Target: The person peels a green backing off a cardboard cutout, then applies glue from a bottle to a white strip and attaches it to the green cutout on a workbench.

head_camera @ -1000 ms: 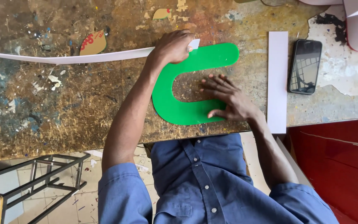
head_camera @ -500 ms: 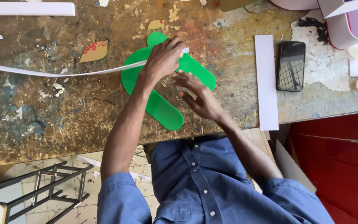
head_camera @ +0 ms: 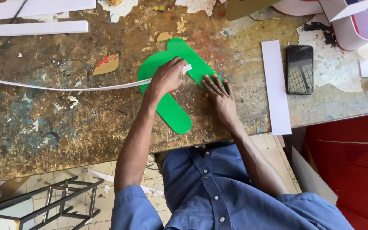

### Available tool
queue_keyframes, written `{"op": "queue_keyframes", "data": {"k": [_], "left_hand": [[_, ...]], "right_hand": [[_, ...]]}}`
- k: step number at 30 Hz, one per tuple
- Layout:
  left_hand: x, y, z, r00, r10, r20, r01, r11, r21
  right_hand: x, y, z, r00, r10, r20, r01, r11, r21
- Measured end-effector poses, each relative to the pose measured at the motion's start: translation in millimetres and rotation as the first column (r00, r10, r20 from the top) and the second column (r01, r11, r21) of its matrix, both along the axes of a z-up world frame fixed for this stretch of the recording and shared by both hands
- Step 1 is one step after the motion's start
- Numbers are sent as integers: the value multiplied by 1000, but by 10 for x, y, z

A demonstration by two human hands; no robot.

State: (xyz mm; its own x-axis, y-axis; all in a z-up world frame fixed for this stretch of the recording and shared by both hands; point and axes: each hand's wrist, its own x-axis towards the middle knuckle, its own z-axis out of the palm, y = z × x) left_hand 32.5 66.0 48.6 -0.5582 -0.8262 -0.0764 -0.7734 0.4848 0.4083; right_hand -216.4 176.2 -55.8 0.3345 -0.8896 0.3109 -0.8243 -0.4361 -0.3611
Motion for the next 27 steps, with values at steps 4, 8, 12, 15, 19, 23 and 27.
{"op": "queue_keyframes", "data": {"k": [4, 8, 12, 15, 19, 23, 27], "left_hand": [[28, 91, 267, 982, -22, -185, 42, 994, 106], [138, 90, 184, 966, 12, -257, 23, 991, 133], [383, 47, 62, 989, 29, -147, -20, 998, 62], [504, -42, -238, 999, 34, -21, -34, 999, -2], [504, -120, -583, 998, 57, 8, -56, 994, -89], [403, -22, -424, 998, 55, -7, -55, 994, -99], [276, 110, -207, 999, -5, -37, -3, 978, -208]], "right_hand": [[13, 41, -114, 982, -185, 40, 185, 983, -3], [-143, 34, -86, 974, -225, 4, 225, 974, -28], [-517, 13, -34, 956, -289, -45, 286, 956, -57], [-620, 98, 85, 931, -351, -98, 341, 934, -104], [-653, 207, 99, 924, -380, 25, 381, 920, -92], [-816, 243, 344, 986, 2, 168, -17, 996, 88], [-571, 278, 430, 933, 348, 90, -357, 926, 123]]}}
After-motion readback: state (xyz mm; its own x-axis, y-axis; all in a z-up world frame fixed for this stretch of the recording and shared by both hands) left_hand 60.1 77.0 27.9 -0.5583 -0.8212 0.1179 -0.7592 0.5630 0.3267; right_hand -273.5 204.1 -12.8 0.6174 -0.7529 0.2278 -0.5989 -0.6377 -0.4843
